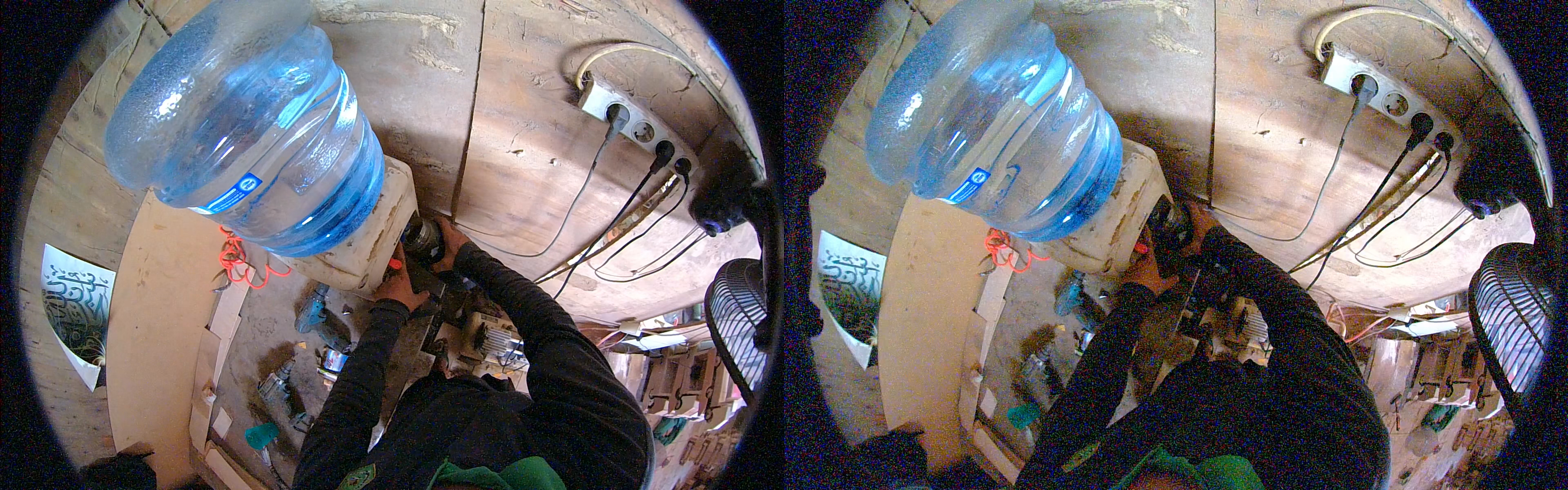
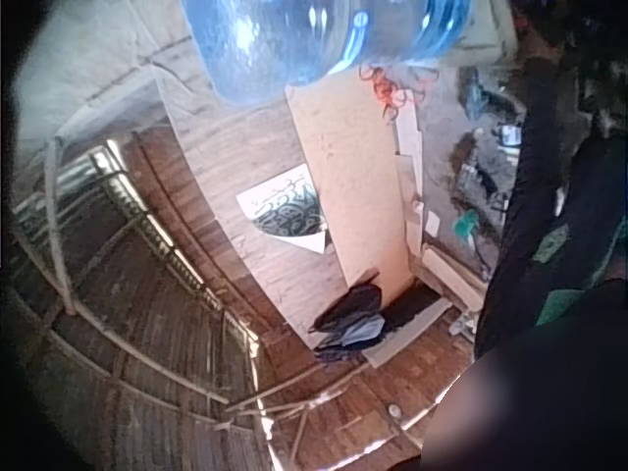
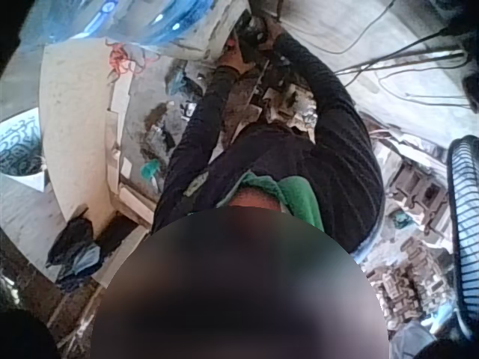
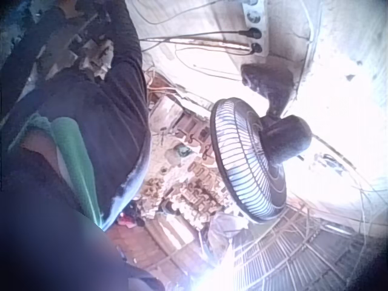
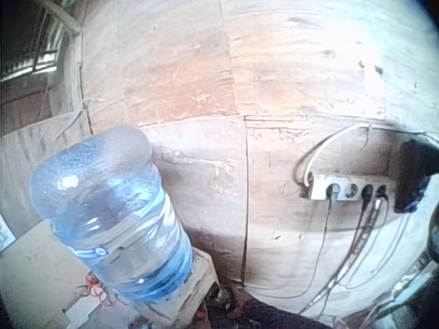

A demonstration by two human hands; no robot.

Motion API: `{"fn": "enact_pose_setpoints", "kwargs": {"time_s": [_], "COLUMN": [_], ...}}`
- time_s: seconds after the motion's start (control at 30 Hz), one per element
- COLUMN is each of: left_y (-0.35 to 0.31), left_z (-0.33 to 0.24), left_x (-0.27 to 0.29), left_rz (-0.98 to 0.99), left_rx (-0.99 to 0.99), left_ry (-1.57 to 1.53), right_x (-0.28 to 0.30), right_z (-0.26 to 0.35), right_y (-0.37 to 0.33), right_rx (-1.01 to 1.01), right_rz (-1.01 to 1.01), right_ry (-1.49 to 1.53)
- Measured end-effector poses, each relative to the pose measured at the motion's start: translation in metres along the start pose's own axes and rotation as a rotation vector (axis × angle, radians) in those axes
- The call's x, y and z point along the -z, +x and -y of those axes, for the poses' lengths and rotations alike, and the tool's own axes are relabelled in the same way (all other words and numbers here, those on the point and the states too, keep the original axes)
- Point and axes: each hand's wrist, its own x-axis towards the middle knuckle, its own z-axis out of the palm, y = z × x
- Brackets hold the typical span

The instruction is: The person walks through a cluttered workshop, approaches a water dispenser, and fills a black reusable bottle. After filling, the person secures the lid and walks back through the workshop.

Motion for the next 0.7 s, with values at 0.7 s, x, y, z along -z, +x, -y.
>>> {"fn": "enact_pose_setpoints", "kwargs": {"time_s": [0.7], "left_y": [-0.002], "left_z": [-0.002], "left_x": [0.001], "left_rz": [0.0], "left_rx": [0.03], "left_ry": [-0.012], "right_x": [-0.013], "right_z": [-0.017], "right_y": [0.011], "right_rx": [-0.048], "right_rz": [0.02], "right_ry": [0.01]}}
